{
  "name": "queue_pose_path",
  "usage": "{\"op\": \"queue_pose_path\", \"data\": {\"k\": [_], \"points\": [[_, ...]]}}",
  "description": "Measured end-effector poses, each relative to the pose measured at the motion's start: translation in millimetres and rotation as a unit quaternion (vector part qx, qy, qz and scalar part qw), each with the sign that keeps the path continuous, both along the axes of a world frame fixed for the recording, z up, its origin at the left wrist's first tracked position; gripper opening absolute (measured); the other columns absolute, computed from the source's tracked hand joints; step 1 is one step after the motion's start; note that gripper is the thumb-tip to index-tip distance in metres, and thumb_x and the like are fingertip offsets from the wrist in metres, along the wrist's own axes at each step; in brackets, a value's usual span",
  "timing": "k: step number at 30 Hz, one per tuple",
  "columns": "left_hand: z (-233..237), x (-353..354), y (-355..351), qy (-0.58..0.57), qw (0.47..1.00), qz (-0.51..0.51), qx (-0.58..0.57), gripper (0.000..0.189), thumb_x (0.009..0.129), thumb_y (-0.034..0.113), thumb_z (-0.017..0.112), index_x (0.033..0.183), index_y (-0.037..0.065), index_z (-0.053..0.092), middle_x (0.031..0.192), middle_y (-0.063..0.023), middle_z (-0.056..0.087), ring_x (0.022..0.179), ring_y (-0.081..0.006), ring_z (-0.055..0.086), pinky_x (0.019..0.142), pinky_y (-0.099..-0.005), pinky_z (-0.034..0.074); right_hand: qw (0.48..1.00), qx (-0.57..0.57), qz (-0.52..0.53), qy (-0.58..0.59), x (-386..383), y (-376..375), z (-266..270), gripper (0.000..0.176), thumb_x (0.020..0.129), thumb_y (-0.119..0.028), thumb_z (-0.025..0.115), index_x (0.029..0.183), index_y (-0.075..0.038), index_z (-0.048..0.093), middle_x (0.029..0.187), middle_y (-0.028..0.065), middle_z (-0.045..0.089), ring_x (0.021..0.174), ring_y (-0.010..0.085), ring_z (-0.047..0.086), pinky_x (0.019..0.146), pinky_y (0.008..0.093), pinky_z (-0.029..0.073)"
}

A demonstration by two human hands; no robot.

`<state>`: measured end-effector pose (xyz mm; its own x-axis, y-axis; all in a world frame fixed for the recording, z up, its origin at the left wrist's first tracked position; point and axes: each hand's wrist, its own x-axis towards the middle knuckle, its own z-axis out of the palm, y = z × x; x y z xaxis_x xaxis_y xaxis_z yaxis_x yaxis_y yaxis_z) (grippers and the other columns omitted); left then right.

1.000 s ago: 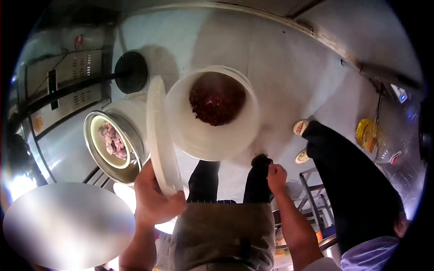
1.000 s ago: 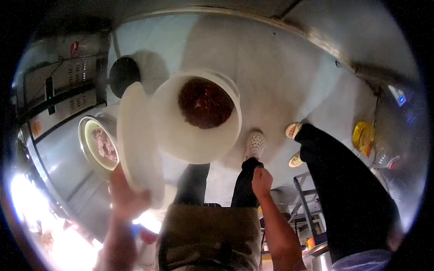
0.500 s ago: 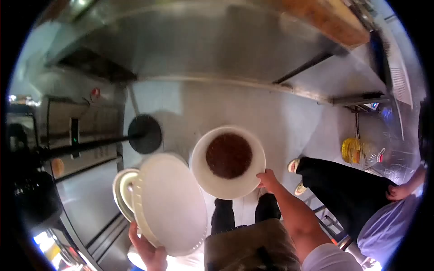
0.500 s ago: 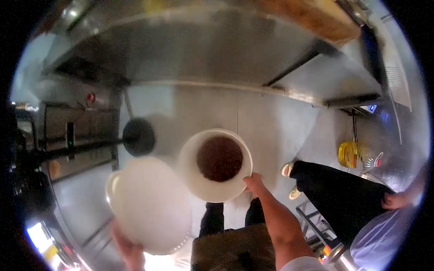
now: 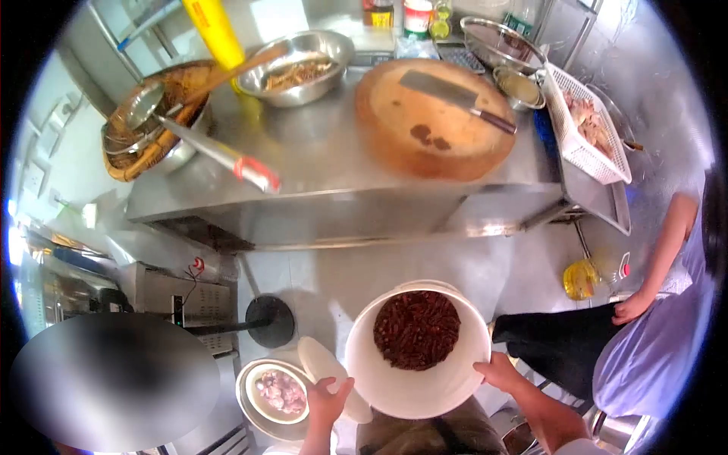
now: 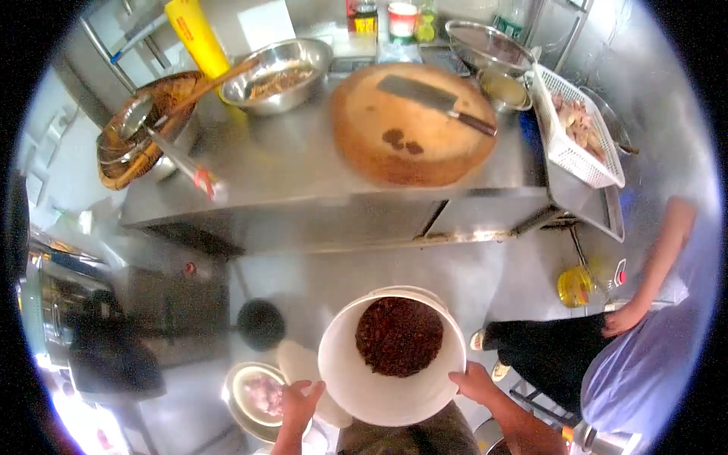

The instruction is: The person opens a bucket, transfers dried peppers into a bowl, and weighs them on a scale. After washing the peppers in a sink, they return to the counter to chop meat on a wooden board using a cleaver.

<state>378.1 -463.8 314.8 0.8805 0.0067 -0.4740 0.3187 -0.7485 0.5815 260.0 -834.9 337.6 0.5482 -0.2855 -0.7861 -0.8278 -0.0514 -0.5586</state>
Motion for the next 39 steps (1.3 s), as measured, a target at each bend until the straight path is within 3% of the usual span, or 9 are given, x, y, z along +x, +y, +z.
{"op": "queue_pose_path", "data": {"k": [10, 12, 15, 16, 21, 24, 30, 31, 39], "points": [[67, 83, -23, 0.174, 0.97, -0.117, 0.121, 0.042, 0.068, 0.026, 0.073, 0.088, -0.006, 0.056, 0.085, -0.0186, 0.062, 0.083, -0.0237, 0.059, 0.07, -0.035, 0.046, 0.974, 0.036, 0.22, -0.035, 104, -66, 44, 0.041, 0.077, -0.035, 0.058, 0.088, 0.004, 0.064, 0.072, 0.0138, 0.063, 0.064, 0.0237, 0.063, 0.063, 0.0368, 0.05], [64, 104, -4, 0.264, 0.959, -0.091, 0.055, 0.05, 0.075, 0.04, 0.059, 0.1, -0.004, 0.061, 0.101, -0.0234, 0.061, 0.096, -0.0281, 0.06, 0.079, -0.0376, 0.048, 0.962, 0.036, 0.268, 0.043, 150, -70, 98, 0.044, 0.075, -0.039, 0.057, 0.083, 0.004, 0.065, 0.068, 0.0159, 0.062, 0.066, 0.0269, 0.064, 0.065, 0.0393, 0.05], [186, 120, -62, 0.245, 0.953, 0.16, -0.077, 0.035, 0.076, 0.009, 0.059, 0.111, 0.003, 0.059, 0.106, -0.0128, 0.056, 0.079, -0.0255, 0.056, 0.067, -0.0396, 0.048, 0.944, 0.06, 0.316, -0.068, 168, -71, 42, 0.04, 0.076, -0.04, 0.057, 0.076, -0.001, 0.064, 0.061, 0.0083, 0.06, 0.056, 0.019, 0.058, 0.055, 0.0341, 0.045], [176, 109, -31, -0.046, 0.977, -0.197, -0.062, 0.03, 0.079, 0.005, 0.056, 0.108, 0.003, 0.058, 0.104, -0.0115, 0.055, 0.078, -0.0259, 0.056, 0.066, -0.036, 0.05, 0.941, 0.08, 0.322, -0.073, 183, -68, 63, 0.04, 0.077, -0.04, 0.056, 0.074, -0.001, 0.064, 0.061, 0.0083, 0.059, 0.056, 0.019, 0.058, 0.055, 0.0349, 0.045], [176, 119, 0, 0.242, 0.88, 0.249, -0.324, 0.03, 0.078, 0.003, 0.057, 0.108, 0.004, 0.059, 0.104, -0.0116, 0.055, 0.08, -0.0262, 0.058, 0.063, -0.0304, 0.052, 0.923, 0.094, 0.364, -0.079, 250, -40, 78, 0.039, 0.077, -0.038, 0.057, 0.076, 0.0, 0.065, 0.058, 0.0087, 0.058, 0.054, 0.0188, 0.057, 0.052, 0.0355, 0.045], [140, 113, 45, 0.142, 0.988, -0.028, -0.055, 0.019, 0.079, 0.01, 0.059, 0.096, 0.003, 0.061, 0.094, -0.0117, 0.057, 0.08, -0.0249, 0.058, 0.055, -0.0346, 0.051, 0.927, 0.106, 0.347, -0.092, 289, -22, 94, 0.032, 0.078, -0.031, 0.058, 0.079, 0.001, 0.063, 0.067, 0.0127, 0.061, 0.06, 0.0219, 0.06, 0.053, 0.0381, 0.047], [162, 132, 34, 0.306, 0.805, 0.258, -0.438, 0.019, 0.087, 0.017, 0.049, 0.071, 0.006, 0.054, 0.059, -0.0078, 0.051, 0.048, -0.0198, 0.052, 0.035, -0.0328, 0.038, 0.92, 0.136, 0.362, -0.057, 334, -7, 71, 0.04, 0.085, -0.037, 0.052, 0.09, 0.002, 0.062, 0.069, 0.009, 0.061, 0.056, 0.0182, 0.056, 0.052, 0.0331, 0.045], [107, 122, 60, 0.178, 0.949, 0.118, -0.23, 0.022, 0.088, 0.02, 0.045, 0.07, 0.007, 0.051, 0.054, -0.0073, 0.047, 0.037, -0.0178, 0.044, 0.032, -0.0311, 0.034, 0.893, 0.11, 0.431, -0.066, 345, -15, 76, 0.041, 0.088, -0.038, 0.05, 0.087, 0.002, 0.061, 0.069, 0.0093, 0.061, 0.057, 0.0189, 0.057, 0.053, 0.0323, 0.046], [115, 140, 14, 0.228, 0.847, 0.397, -0.269, 0.021, 0.088, 0.019, 0.047, 0.079, 0.003, 0.056, 0.06, -0.007, 0.052, 0.047, -0.0193, 0.05, 0.036, -0.0325, 0.037, 0.915, 0.086, 0.114, -0.378, 584, -187, 171, 0.013, 0.085, -0.011, 0.056, 0.095, -0.004, 0.059, 0.086, 0.0065, 0.061, 0.071, 0.0166, 0.057, 0.061, 0.032, 0.047]]}}
